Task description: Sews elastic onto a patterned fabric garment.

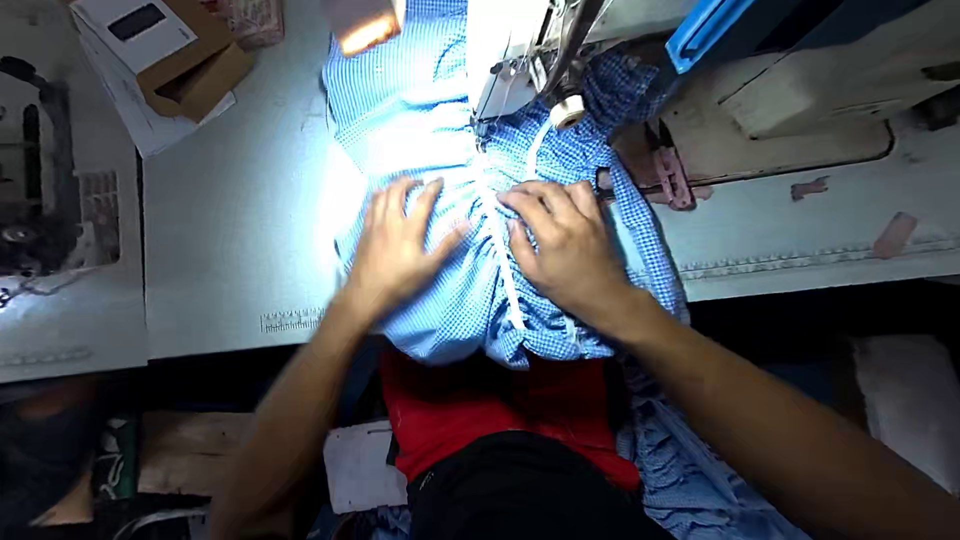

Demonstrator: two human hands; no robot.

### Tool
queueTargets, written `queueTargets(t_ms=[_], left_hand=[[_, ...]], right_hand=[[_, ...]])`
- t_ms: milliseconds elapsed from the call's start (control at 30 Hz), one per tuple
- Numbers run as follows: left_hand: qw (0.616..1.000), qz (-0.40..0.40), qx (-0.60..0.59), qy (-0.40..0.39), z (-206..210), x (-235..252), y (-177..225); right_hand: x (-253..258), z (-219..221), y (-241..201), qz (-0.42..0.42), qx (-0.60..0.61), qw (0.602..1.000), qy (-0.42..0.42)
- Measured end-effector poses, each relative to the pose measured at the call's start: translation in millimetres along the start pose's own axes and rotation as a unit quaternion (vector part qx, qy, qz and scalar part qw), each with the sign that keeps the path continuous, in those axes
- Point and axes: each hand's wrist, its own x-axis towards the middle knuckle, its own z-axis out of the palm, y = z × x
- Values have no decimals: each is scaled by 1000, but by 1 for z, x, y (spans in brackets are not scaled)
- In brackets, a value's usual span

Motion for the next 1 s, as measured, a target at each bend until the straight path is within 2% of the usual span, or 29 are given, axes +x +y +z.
queueTargets(t_ms=[67,133,167,200,233,300,433,533,667,1000], left_hand=[[992,-76,102,-29,-13,29,-41],[981,-120,148,31,-28,35,-43],[985,-82,135,74,-32,28,-23],[992,-2,86,95,-26,15,2],[994,74,23,71,-12,-1,24],[989,141,-37,8,17,-20,45],[982,174,-55,51,25,-27,51],[968,215,-121,50,27,-69,69],[966,203,-141,70,36,-109,87],[967,197,-131,90,39,-87,71]], right_hand=[[-4,-3,-1,-8,5,1000,-20],[-5,-5,-2,-11,10,1000,-22],[-2,-5,0,-12,14,1000,-14],[1,-4,3,-7,23,1000,-5],[2,-4,4,0,36,999,-3],[7,-3,9,12,62,998,0],[16,-3,15,35,64,997,-8],[25,-4,25,27,13,1000,-3],[23,-3,25,17,-15,1000,-8],[28,-1,27,-32,-42,998,35]])
